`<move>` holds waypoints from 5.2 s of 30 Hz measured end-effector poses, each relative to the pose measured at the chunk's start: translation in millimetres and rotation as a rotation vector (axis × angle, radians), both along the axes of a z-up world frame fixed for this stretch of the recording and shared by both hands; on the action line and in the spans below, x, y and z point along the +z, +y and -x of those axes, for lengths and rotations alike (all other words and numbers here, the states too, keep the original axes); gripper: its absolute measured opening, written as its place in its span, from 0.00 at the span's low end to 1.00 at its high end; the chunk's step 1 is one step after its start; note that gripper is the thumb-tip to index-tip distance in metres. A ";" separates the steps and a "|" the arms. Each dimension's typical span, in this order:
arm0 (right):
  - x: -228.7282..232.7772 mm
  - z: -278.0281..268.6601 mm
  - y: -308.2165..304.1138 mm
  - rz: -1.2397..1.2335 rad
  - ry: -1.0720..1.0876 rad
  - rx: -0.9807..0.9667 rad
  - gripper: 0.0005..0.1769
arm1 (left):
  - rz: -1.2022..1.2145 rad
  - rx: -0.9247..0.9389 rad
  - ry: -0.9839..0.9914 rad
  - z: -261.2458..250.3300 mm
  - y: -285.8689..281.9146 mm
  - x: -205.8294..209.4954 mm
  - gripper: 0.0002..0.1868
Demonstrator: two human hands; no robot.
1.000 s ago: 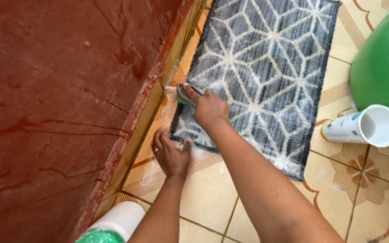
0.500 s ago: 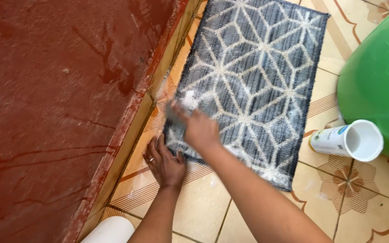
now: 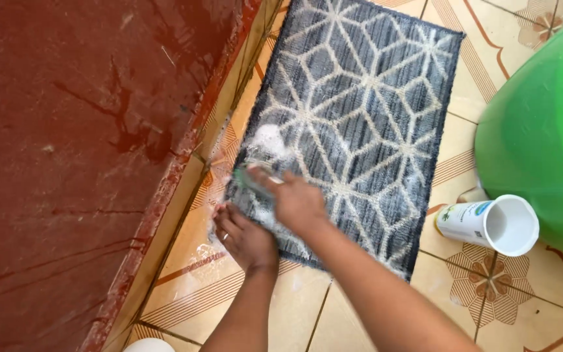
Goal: The person is washing a small rug with soap and a brush.
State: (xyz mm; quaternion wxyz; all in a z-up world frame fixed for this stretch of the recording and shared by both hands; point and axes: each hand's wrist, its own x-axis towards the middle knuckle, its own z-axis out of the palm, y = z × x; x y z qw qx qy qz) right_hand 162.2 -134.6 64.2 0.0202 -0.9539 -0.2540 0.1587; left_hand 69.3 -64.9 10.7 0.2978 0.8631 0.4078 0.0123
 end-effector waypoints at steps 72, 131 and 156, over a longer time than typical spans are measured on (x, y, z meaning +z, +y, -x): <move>28.8 116.2 -210.9 0.164 0.297 -0.296 0.62 | 0.227 -0.375 0.654 2.1 -96.7 95.2 0.80; 28.8 37.1 -79.5 0.129 0.013 -0.129 0.53 | -0.039 -0.581 0.412 -11.4 -15.5 46.4 0.71; 5.0 -40.6 -36.0 0.128 0.095 -0.250 0.44 | 0.195 -0.514 0.732 -13.1 6.2 83.4 0.86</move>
